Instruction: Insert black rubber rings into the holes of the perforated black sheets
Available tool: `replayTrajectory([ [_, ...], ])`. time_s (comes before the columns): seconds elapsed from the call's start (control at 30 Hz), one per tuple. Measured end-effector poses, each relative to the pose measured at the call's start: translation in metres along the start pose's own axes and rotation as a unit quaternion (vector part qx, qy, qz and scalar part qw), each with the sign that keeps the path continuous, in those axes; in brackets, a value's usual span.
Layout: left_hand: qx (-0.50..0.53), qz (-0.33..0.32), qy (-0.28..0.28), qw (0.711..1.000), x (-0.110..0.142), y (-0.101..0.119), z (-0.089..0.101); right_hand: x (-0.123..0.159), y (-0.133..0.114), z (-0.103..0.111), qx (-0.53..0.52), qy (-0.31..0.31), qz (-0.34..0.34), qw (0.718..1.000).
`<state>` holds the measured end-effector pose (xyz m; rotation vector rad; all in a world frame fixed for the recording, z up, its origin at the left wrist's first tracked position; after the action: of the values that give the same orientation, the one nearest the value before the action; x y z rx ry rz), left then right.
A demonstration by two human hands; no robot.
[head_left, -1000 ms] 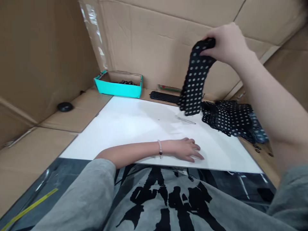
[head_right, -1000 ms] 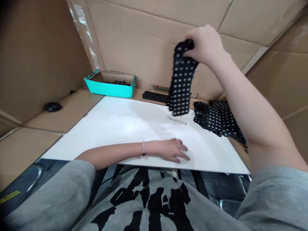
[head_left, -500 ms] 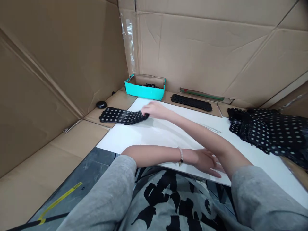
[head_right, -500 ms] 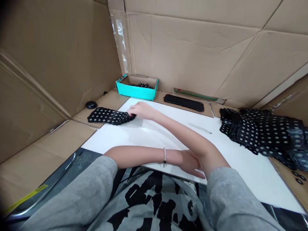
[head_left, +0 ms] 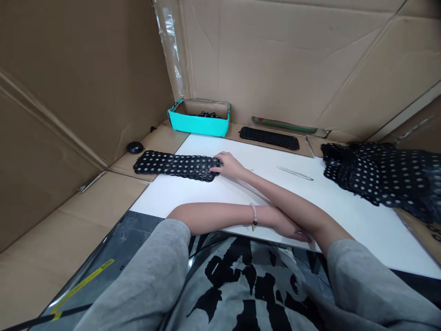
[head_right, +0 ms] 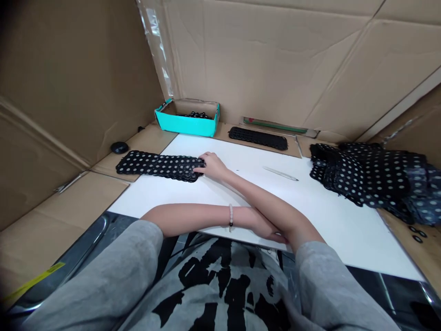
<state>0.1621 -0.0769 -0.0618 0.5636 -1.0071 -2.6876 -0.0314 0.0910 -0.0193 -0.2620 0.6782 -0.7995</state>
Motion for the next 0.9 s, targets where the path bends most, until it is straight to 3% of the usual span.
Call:
replayTrajectory([
  [0.1,-0.016,-0.031,-0.069,0.997,0.007,0.006,-0.005,0.002,-0.007,0.007,-0.053,0.057,0.002,0.997],
  [0.27,-0.014,-0.004,-0.071,0.997,0.010,0.008,0.001,0.007,-0.024,0.018,-0.113,0.100,0.042,0.988],
  [0.37,-0.014,0.003,-0.090,0.996,0.014,0.013,0.004,0.012,-0.030,0.017,-0.149,0.083,0.046,0.984],
  [0.47,-0.046,0.013,-0.063,0.997,0.015,0.020,0.013,0.010,-0.030,0.015,-0.235,0.051,0.006,0.971],
  [0.57,-0.114,-0.005,-0.039,0.993,0.014,0.029,0.020,0.001,-0.012,0.023,-0.307,0.059,-0.101,0.944],
  [0.67,-0.195,-0.046,-0.043,0.979,0.012,0.040,0.024,0.010,0.015,0.035,-0.354,-0.022,-0.203,0.913],
  [0.73,-0.213,-0.088,-0.043,0.972,0.009,0.051,0.031,0.032,0.036,0.053,-0.363,-0.071,-0.240,0.897],
  [0.8,-0.188,-0.099,-0.034,0.976,0.005,0.059,0.044,0.062,0.063,0.078,-0.357,-0.069,-0.271,0.891],
  [0.9,-0.183,-0.018,0.081,0.980,-0.005,0.049,0.084,0.110,0.099,0.116,-0.343,-0.075,-0.286,0.891],
])
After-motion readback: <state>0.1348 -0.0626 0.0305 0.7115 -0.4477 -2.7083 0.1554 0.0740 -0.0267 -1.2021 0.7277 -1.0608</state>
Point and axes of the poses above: each hand's wrist, its own x-axis away from the middle knuckle, its own z-axis out of the back of the hand, y = z × x, the point moved 6 cm from there along -x, towards the middle knuckle, and after that the axes turned 15 degrees about y, right-handed, at the moved point
